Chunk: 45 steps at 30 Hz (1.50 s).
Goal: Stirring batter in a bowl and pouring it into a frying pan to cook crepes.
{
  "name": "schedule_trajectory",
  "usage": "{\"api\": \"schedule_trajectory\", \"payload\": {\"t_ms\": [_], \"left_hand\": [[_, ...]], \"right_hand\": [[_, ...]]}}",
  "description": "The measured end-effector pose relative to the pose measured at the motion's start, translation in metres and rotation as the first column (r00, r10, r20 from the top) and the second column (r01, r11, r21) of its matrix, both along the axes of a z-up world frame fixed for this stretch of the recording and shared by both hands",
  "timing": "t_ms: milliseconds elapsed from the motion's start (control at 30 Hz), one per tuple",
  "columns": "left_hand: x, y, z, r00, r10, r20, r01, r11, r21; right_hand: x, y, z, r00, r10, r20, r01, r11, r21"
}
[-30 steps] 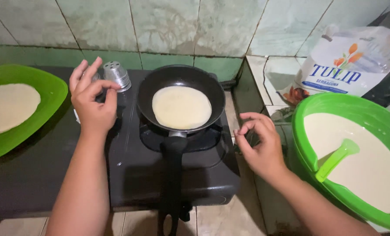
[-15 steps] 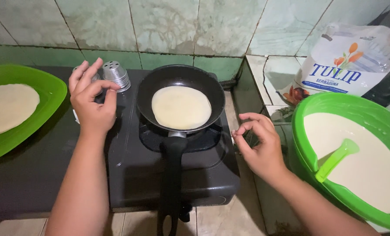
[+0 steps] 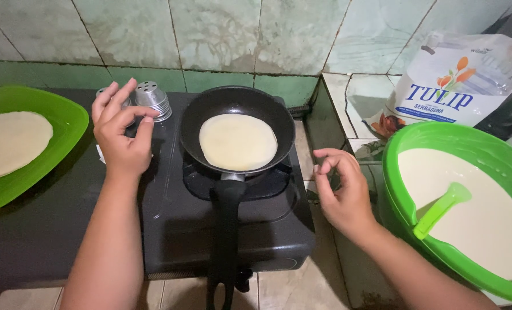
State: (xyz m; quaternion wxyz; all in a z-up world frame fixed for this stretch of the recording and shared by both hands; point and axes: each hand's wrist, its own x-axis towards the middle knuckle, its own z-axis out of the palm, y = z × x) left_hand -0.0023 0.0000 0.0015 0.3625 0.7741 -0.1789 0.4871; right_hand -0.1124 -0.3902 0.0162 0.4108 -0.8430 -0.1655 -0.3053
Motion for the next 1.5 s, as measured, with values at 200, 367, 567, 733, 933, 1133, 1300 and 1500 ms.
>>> {"api": "schedule_trajectory", "payload": {"t_ms": [200, 367, 567, 733, 933, 1133, 1300, 1500], "left_hand": [[-0.003, -0.002, 0.003, 1.000, -0.019, -0.001, 0.019, 1.000, -0.012], [-0.003, -0.003, 0.004, 1.000, -0.024, 0.003, 0.024, 0.999, -0.025], [-0.004, -0.002, 0.005, 1.000, -0.027, 0.000, 0.027, 0.999, -0.017], [-0.004, -0.003, 0.006, 0.999, -0.045, 0.005, 0.045, 0.999, -0.029], [-0.009, -0.006, 0.010, 0.999, -0.045, 0.003, 0.045, 0.998, -0.054], [-0.006, -0.005, 0.008, 0.999, -0.037, 0.010, 0.038, 0.998, -0.056], [-0.005, -0.004, 0.008, 0.999, -0.035, 0.011, 0.036, 0.998, -0.052], [-0.004, -0.004, 0.007, 0.999, -0.037, 0.019, 0.038, 0.998, -0.048]], "right_hand": [[0.000, -0.001, 0.000, 0.998, 0.026, 0.050, -0.025, 0.999, -0.021], [-0.001, 0.001, 0.004, 0.999, 0.014, 0.048, -0.012, 0.999, -0.030], [0.000, 0.001, 0.003, 0.998, 0.011, 0.064, -0.007, 0.998, -0.059], [-0.001, 0.002, 0.006, 0.998, 0.000, 0.063, 0.003, 0.998, -0.057], [-0.001, 0.001, 0.006, 0.998, 0.010, 0.060, -0.006, 0.998, -0.066], [-0.002, 0.001, 0.007, 0.998, 0.003, 0.068, 0.001, 0.999, -0.054], [-0.002, 0.001, 0.007, 0.998, 0.004, 0.070, 0.000, 0.998, -0.066], [-0.003, 0.001, 0.009, 0.998, 0.008, 0.058, -0.005, 0.999, -0.053]]}}
